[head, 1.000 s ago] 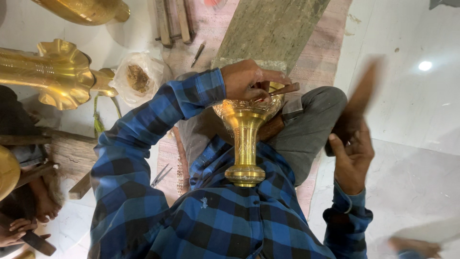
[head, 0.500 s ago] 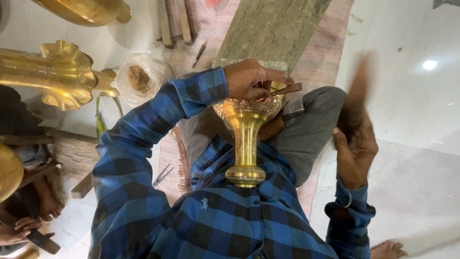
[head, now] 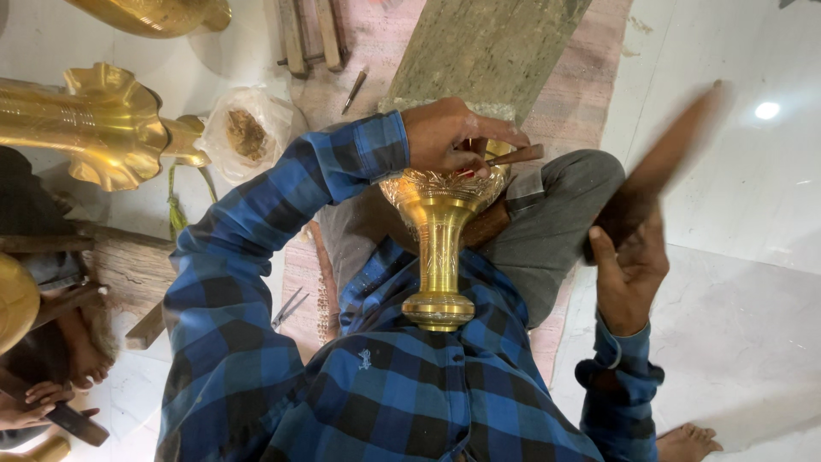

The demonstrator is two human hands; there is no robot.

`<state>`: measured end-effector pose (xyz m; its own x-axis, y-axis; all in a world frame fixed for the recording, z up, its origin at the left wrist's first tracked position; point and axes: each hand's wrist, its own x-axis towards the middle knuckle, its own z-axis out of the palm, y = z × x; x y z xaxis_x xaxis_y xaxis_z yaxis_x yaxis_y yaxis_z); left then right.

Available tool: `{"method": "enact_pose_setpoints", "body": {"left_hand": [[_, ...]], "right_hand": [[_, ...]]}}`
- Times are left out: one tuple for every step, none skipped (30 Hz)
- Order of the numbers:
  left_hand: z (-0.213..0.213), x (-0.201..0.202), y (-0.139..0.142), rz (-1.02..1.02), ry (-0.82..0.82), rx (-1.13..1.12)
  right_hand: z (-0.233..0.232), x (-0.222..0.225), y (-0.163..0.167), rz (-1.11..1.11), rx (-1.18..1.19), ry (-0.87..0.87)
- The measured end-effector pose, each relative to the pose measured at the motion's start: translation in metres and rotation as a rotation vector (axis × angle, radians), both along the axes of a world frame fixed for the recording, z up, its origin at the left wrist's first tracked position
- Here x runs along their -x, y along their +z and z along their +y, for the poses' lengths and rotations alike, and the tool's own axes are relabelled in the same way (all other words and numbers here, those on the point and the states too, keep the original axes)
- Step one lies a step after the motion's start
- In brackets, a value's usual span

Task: The person sits on the floor holding an engraved brass vase between their legs and decorates its surface, using a small punch held in one hand and striking it with a wooden mallet held in the other, repositioning the vase to work on different areas of the pattern.

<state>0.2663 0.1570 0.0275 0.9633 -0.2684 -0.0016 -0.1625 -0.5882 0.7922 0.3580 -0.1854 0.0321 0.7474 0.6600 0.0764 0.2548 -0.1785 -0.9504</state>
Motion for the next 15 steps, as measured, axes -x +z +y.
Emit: {"method": "enact_pose_setpoints", "body": {"left_hand": [[0.0004, -0.0003, 0.0003, 0.001, 0.002, 0.006], [0.0003, -0.0007, 0.0007, 0.002, 0.002, 0.013], [0.0006, -0.0010, 0.0009, 0.003, 0.002, 0.019], [0.0019, -0.0017, 0.0013, -0.004, -0.008, 0.018], [0.0016, -0.0021, 0.0012, -0.008, -0.018, 0.024], [0.0015, -0.0025, 0.0011, -0.013, -0.025, 0.032], [0.0021, -0.0024, 0.0011, -0.002, -0.023, 0.040], [0.0022, -0.0031, 0.0008, 0.006, -0.024, 0.048], [0.0023, -0.0031, 0.0006, 0.016, -0.026, 0.057], [0.0028, -0.0035, 0.0005, 0.008, -0.031, 0.052], [0.0035, -0.0038, 0.0006, 0.001, -0.036, 0.047], [0.0030, -0.0038, 0.0005, -0.004, -0.039, 0.048], [0.0029, -0.0031, 0.0007, -0.012, -0.036, 0.048], [0.0028, -0.0030, 0.0010, -0.022, -0.037, 0.045], [0.0027, -0.0034, 0.0014, -0.033, -0.040, 0.043]], "right_hand": [[-0.0001, -0.0002, -0.0002, -0.269, 0.202, 0.011], [0.0000, -0.0005, -0.0003, -0.539, 0.405, 0.019], [0.0003, -0.0002, -0.0004, -0.266, 0.213, -0.008], [0.0009, -0.0003, -0.0003, 0.008, 0.017, -0.035], [0.0012, 0.0001, -0.0002, 0.283, -0.170, -0.061], [0.0015, 0.0000, 0.0002, 0.042, 0.012, -0.031], [0.0019, 0.0001, 0.0003, -0.200, 0.188, 0.004], [0.0019, 0.0000, 0.0007, -0.445, 0.364, 0.036], [0.0022, 0.0003, 0.0005, -0.250, 0.184, 0.015], [0.0018, 0.0005, 0.0004, -0.056, 0.003, -0.006], [0.0017, 0.0010, -0.0002, 0.139, -0.177, -0.028], [0.0009, 0.0016, -0.0011, 0.038, 0.027, -0.043], [-0.0002, 0.0020, -0.0020, -0.062, 0.228, -0.053], [-0.0020, 0.0021, -0.0030, -0.164, 0.426, -0.067], [-0.0031, 0.0032, -0.0053, -0.107, 0.245, -0.059]]}}
